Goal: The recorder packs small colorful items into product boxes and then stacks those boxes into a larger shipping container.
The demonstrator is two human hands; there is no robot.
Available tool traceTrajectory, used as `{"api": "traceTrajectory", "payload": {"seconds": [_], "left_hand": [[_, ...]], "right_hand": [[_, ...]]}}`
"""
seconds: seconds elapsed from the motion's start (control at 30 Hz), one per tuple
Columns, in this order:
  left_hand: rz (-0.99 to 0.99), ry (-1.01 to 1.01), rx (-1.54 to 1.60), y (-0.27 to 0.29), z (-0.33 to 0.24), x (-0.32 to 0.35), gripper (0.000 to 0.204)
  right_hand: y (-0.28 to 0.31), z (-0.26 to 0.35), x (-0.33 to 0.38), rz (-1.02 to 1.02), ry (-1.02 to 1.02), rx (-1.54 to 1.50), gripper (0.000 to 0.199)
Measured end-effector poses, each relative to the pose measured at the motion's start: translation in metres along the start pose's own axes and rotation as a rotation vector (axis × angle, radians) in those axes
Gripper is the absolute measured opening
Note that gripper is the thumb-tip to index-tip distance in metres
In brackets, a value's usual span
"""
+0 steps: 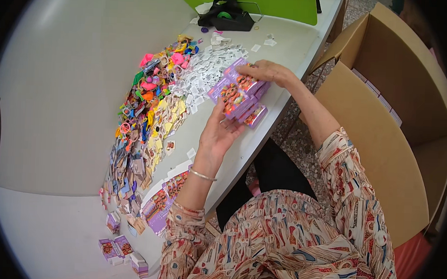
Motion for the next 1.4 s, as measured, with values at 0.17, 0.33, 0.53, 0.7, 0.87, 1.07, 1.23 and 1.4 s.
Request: {"api": "traceTrajectory", "payload": {"seconds": [0.17,0.33,0.53,0.7,0.87,1.07,1.23,1.4], "left_hand": [[0.011,-0.06,0.048,-0.015,-0.001,-0.009,0.052],[0.041,-0.098,0.082,-0.021,-0.001,-0.002,0.047],[0.045,-0.18,0.062,-0.012,-0.01,-0.002,0.051],[0.194,-0.325,-0.017,-0.008,-0.023,0.005,0.057],[0.229,-1.011,-0.586,0.002,-0.058,0.022,0.106],[0.246,-1.042,-0.741,0.057,-0.028,-0.009,0.111],[0.209,-1.027,-0.743,0.065,-0.026,-0.014,0.109],[0.161,-0.941,-0.638,0.05,-0.036,0.011,0.103]], "right_hand": [[-0.009,0.011,0.012,-0.001,-0.058,0.106,0.089],[-0.009,0.02,0.024,0.031,0.002,-0.108,0.089],[-0.012,0.02,0.036,0.07,0.05,-0.329,0.094],[-0.019,0.021,0.038,0.176,0.095,-0.489,0.094],[-0.023,0.034,0.042,0.102,0.41,-0.596,0.102],[-0.063,0.003,0.043,0.0,0.52,-0.32,0.119],[-0.059,0.015,0.05,0.034,0.573,-0.3,0.118],[-0.05,0.022,0.053,-0.024,0.446,-0.31,0.105]]}}
Point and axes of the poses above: each hand's wrist, its own x-axis away from the middle knuckle, its own y-axis out of the back of the hand, z = x × y, the point moved 5 cm from there along -x, towards the middle knuckle, and after that the axes turned 11 degrees about x, right-handed, at the moved point
